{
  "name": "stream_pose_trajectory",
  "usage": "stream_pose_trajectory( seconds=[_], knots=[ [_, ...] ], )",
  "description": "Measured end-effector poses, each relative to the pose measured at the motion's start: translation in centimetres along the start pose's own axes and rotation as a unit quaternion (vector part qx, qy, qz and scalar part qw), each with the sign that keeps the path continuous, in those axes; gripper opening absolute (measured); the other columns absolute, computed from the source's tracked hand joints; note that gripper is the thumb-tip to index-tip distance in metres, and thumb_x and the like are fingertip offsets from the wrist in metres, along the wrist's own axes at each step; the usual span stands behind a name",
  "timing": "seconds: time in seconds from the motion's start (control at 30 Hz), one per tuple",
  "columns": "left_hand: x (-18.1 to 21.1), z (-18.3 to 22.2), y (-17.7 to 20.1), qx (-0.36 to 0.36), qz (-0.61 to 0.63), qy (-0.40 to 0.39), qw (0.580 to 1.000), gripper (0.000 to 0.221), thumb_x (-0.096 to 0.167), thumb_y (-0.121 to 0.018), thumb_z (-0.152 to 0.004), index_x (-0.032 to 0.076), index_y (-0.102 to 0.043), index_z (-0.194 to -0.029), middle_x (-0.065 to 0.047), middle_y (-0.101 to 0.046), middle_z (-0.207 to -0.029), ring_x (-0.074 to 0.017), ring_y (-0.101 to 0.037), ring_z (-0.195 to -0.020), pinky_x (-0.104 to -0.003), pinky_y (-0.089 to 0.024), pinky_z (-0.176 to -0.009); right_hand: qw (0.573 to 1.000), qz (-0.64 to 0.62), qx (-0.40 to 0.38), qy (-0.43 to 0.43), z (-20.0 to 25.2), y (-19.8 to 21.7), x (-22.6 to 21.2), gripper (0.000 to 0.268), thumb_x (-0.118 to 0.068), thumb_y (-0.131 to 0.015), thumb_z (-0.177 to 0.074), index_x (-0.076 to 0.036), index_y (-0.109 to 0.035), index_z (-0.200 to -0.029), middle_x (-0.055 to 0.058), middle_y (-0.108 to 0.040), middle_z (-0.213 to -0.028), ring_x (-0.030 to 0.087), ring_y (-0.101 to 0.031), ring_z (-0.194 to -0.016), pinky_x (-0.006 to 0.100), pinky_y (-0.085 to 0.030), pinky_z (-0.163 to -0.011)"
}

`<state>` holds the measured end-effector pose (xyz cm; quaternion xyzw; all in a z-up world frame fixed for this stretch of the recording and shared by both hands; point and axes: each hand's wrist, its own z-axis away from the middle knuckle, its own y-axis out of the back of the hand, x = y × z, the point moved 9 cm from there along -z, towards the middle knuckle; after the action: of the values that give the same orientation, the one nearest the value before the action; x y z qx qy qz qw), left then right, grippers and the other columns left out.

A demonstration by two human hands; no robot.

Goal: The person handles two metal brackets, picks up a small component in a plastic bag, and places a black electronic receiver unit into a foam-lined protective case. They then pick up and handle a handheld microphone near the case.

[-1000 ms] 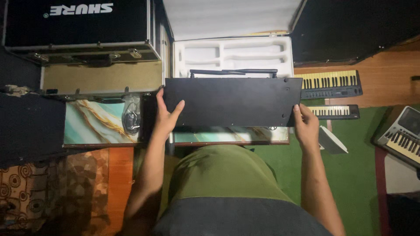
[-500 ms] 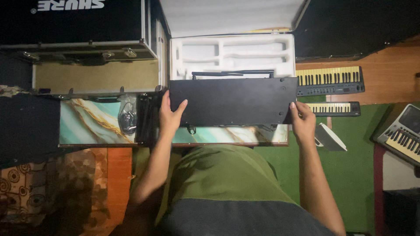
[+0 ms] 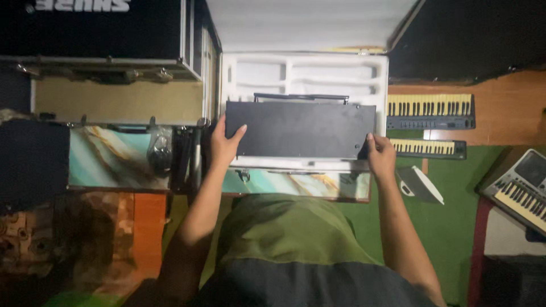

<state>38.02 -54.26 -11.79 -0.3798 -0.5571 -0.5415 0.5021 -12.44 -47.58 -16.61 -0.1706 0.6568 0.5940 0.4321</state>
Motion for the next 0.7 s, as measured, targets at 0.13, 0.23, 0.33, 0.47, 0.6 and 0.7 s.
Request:
stream_pose_trajectory(
  seconds=[0.13, 0.23, 0.33, 0.47, 0.6, 0.7],
  knots=[
    [1.1, -0.2, -0.1, -0.008, -0.079, 0.012, 0.997, 0.067, 0.020, -0.081, -0.088, -0.003, -0.053, -0.144, -0.017, -0.072, -0.129, -0.0199, -0.070, -0.117, -0.031, -0.052, -0.100, 1.000, 0.006, -0.015, -0.020, -0.4, -0.5, 0.7, 0.039, -0.034, -0.066, -0.104, 0.002, -0.073, -0.117, 0.019, -0.071, -0.102, 0.027, -0.070, -0.092, 0.035, -0.052, -0.085],
    [0.5, 0.0, -0.1, 0.002, -0.156, 0.072, 0.985, 0.074, 0.029, -0.083, -0.086, -0.002, -0.051, -0.145, -0.020, -0.072, -0.125, -0.0231, -0.072, -0.113, -0.032, -0.055, -0.098, 0.999, 0.001, -0.015, -0.031, 0.0, -0.1, 0.9, 0.039, -0.034, -0.065, -0.105, 0.003, -0.073, -0.116, 0.019, -0.071, -0.102, 0.026, -0.070, -0.093, 0.035, -0.052, -0.085],
    [0.7, 0.4, -0.4, -0.006, -0.148, 0.055, 0.987, 0.073, 0.031, -0.081, -0.087, -0.002, -0.052, -0.145, -0.022, -0.072, -0.127, -0.0272, -0.072, -0.119, -0.034, -0.054, -0.100, 0.999, 0.014, -0.017, -0.027, 0.5, 0.4, 0.7, 0.039, -0.033, -0.065, -0.106, 0.005, -0.072, -0.113, 0.020, -0.071, -0.102, 0.027, -0.071, -0.093, 0.036, -0.053, -0.086],
    [0.3, 0.5, -0.5, 0.004, -0.186, 0.019, 0.982, 0.078, 0.032, -0.082, -0.088, -0.005, -0.047, -0.147, -0.027, -0.065, -0.133, -0.0348, -0.065, -0.124, -0.039, -0.050, -0.103, 0.999, 0.047, -0.014, -0.003, 1.0, 0.7, 0.4, 0.038, -0.031, -0.065, -0.107, 0.006, -0.072, -0.116, 0.022, -0.072, -0.106, 0.031, -0.071, -0.096, 0.038, -0.053, -0.087],
    [-0.7, 1.1, -1.1, -0.010, -0.186, 0.012, 0.982, 0.078, 0.034, -0.077, -0.092, -0.005, -0.043, -0.150, -0.028, -0.062, -0.136, -0.0371, -0.062, -0.128, -0.041, -0.049, -0.106, 0.998, 0.019, -0.003, -0.056, 1.0, 0.4, 1.7, 0.040, -0.033, -0.065, -0.104, 0.005, -0.070, -0.117, 0.023, -0.074, -0.103, 0.031, -0.075, -0.099, 0.037, -0.055, -0.088],
    [-0.7, 1.3, -1.6, -0.013, -0.226, -0.020, 0.974, 0.075, 0.036, -0.074, -0.095, -0.004, -0.043, -0.150, -0.029, -0.061, -0.139, -0.0401, -0.060, -0.130, -0.042, -0.048, -0.107, 0.997, 0.058, 0.005, -0.060, 0.7, 0.4, 1.8, 0.038, -0.031, -0.066, -0.103, 0.003, -0.070, -0.119, 0.024, -0.074, -0.100, 0.033, -0.076, -0.093, 0.039, -0.055, -0.084]
  ],
)
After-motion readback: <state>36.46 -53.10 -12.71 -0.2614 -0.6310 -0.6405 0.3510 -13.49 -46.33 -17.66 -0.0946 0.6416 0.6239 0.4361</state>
